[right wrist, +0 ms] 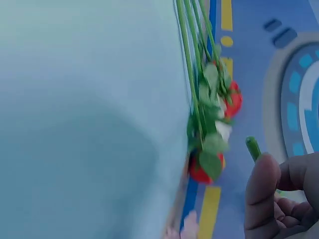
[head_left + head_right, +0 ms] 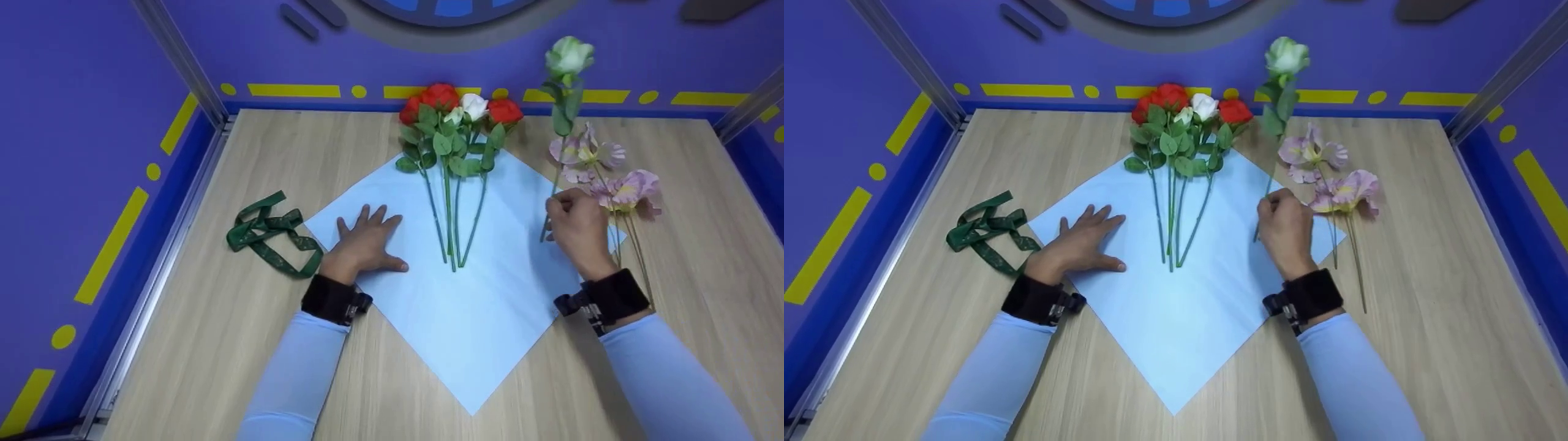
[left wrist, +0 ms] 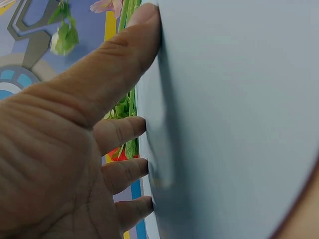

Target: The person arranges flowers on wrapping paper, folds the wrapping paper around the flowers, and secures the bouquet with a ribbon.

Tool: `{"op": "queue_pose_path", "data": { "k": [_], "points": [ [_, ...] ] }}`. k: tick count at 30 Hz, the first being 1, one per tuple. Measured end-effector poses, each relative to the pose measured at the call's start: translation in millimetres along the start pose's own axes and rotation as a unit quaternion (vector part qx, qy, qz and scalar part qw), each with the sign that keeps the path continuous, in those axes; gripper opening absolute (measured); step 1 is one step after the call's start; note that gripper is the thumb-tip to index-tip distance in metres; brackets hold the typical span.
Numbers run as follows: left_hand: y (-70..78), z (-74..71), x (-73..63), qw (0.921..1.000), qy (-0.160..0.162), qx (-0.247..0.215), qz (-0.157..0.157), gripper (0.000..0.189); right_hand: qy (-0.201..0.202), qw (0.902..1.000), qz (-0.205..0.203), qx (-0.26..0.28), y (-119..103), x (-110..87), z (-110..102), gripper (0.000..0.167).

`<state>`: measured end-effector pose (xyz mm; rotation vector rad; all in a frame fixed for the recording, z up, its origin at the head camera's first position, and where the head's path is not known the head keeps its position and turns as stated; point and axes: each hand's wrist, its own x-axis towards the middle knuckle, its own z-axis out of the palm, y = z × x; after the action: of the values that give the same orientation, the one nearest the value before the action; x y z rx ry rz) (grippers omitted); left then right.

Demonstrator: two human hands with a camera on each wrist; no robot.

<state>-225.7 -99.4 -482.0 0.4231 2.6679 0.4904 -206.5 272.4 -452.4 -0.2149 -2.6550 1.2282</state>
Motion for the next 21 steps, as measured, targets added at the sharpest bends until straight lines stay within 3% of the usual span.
{"op": "queue_pose_path", "data": {
  "k": [4, 10, 21],
  "points": [
    [-0.3, -0.4, -0.1, 1.0000, 0.000, 0.000, 0.001, 0.106, -0.036, 0.9984, 0.004, 0.042, -14.2, -3.0, 35.2, 0.023],
    [-0.6, -0.3, -0.6, 1.0000, -0.001, -0.005, 0.002, 0.106, -0.084, 0.9961, 0.010, 0.026, -29.6, -8.6, 75.3, 0.020],
    [-0.1, 0.4, 0.1, 1.0000, 0.000, -0.001, -0.001, 0.106, -0.161, 0.9863, 0.004, -0.035, -38.6, -8.7, 99.7, 0.022]
  ]
}}
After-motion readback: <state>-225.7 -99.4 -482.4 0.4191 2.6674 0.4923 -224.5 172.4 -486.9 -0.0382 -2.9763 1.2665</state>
